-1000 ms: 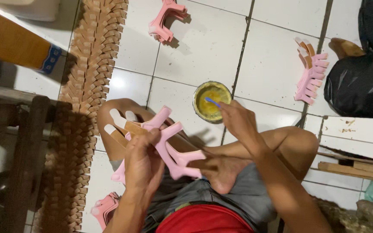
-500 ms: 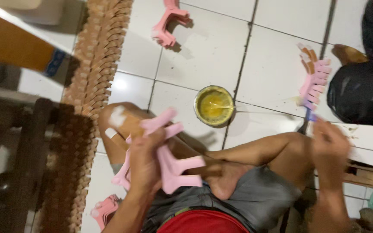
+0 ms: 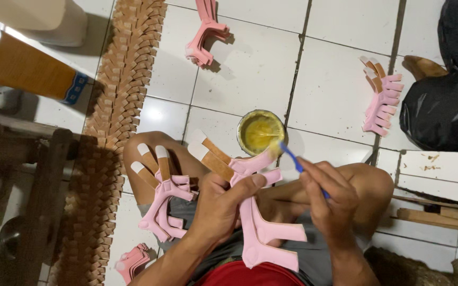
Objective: The person sits on the floor and applies a yellow adhesive to the edges of brown and pink plastic parts using a toothbrush. They dip the brush into a small bowl of glue, coat the parts, and place them on the floor. The person also pours more liquid from a metal can into the bowl and stirs it.
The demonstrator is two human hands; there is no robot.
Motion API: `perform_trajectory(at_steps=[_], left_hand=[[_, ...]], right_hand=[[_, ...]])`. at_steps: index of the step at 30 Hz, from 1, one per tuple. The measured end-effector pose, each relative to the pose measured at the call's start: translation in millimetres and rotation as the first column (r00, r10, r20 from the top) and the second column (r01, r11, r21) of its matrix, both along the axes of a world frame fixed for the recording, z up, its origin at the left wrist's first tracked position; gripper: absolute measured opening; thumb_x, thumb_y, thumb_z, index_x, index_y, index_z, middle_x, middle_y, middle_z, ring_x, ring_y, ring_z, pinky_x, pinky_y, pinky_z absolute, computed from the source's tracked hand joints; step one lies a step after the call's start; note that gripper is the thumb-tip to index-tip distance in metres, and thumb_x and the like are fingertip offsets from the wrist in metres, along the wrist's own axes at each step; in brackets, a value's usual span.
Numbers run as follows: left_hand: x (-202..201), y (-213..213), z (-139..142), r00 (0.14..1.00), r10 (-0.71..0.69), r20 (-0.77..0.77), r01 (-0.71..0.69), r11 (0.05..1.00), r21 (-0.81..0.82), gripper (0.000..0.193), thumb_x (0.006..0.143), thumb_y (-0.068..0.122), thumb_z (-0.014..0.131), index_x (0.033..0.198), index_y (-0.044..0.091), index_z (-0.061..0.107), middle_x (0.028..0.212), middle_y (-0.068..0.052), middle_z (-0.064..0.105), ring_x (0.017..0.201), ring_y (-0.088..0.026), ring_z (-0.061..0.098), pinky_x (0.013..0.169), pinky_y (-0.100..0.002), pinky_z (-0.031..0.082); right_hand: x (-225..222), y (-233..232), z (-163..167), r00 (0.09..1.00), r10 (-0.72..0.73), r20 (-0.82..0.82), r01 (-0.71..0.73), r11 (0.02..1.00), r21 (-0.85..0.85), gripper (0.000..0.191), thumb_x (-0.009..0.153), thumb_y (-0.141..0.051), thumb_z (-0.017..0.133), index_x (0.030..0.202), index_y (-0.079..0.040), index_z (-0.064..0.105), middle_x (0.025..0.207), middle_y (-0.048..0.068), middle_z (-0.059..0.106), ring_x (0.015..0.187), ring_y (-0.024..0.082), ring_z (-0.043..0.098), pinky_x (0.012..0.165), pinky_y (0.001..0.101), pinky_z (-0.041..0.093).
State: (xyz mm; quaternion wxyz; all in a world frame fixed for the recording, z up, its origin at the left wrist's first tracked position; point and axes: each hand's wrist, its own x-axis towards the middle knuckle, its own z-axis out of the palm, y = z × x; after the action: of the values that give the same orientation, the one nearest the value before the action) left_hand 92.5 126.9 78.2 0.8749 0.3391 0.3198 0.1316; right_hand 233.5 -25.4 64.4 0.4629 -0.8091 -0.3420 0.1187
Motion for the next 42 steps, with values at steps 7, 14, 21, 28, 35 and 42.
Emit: perform_trajectory(at_steps=[7,14,21,28,35,42], left_hand=[[3,2,0,0.996,0.085,-0.008,-0.084,0.961,-0.263,0.032,0.088,-0.001,0.065,0.119,-0.010,0.067,0.094,-0.007,0.073,0.074,-0.007,0.065,0.065,-0.023,0.052],[-2,0,-11,0.993,-0.027,0.111,0.036,0.996,-0.076,0.036,0.096,0.003,0.068,0.129,-0.010,0.068,0.094,-0.004,0.069,0.069,-0.003,0.056,0.057,-0.020,0.043],[1,18,7,0.988,0.099,0.115,-0.133,0.928,0.349,0.040,0.094,0.011,0.068,0.129,-0.009,0.067,0.138,-0.009,0.068,0.112,-0.008,0.067,0.096,-0.023,0.054],[9,12,12,0.999,0.023,0.048,-0.041,0.908,0.417,0.047,0.095,0.011,0.070,0.140,-0.005,0.064,0.127,-0.012,0.074,0.106,-0.009,0.065,0.093,-0.024,0.053],[7,12,6,0.997,0.065,0.052,-0.078,0.954,0.290,0.050,0.095,0.010,0.071,0.142,-0.006,0.063,0.128,-0.013,0.074,0.100,-0.009,0.064,0.085,-0.024,0.051],[13,8,4,0.990,0.075,0.121,-0.100,0.971,0.217,0.049,0.095,0.009,0.070,0.140,-0.009,0.061,0.132,-0.015,0.071,0.110,-0.010,0.066,0.096,-0.026,0.052]], right_hand=[[0,-9,-2,0.992,0.069,0.107,-0.072,0.997,0.025,0.023,0.094,0.003,0.062,0.114,0.005,0.072,0.082,0.007,0.067,0.072,0.014,0.061,0.065,0.0238,0.048],[7,7,17,0.983,0.077,0.168,-0.074,0.997,-0.025,0.023,0.095,0.000,0.065,0.116,0.004,0.073,0.082,0.009,0.066,0.071,0.014,0.061,0.063,0.0249,0.047],[8,-5,12,0.998,-0.037,0.055,0.028,0.987,0.160,0.025,0.103,-0.002,0.059,0.125,0.004,0.068,0.088,0.008,0.068,0.078,0.014,0.063,0.070,0.0260,0.049],[-2,-7,-5,0.991,0.134,0.021,-0.136,0.979,0.149,0.025,0.099,0.000,0.060,0.122,0.004,0.069,0.084,0.008,0.065,0.070,0.012,0.058,0.062,0.0233,0.045],[0,-11,-6,0.989,0.117,0.094,-0.126,0.987,0.099,0.025,0.096,0.000,0.063,0.120,0.002,0.071,0.082,0.007,0.066,0.068,0.013,0.061,0.060,0.0244,0.046],[-1,-7,2,0.954,0.068,0.291,-0.104,0.989,0.109,0.024,0.096,-0.002,0.066,0.119,-0.002,0.072,0.085,0.005,0.066,0.068,0.014,0.058,0.064,0.0262,0.046]])
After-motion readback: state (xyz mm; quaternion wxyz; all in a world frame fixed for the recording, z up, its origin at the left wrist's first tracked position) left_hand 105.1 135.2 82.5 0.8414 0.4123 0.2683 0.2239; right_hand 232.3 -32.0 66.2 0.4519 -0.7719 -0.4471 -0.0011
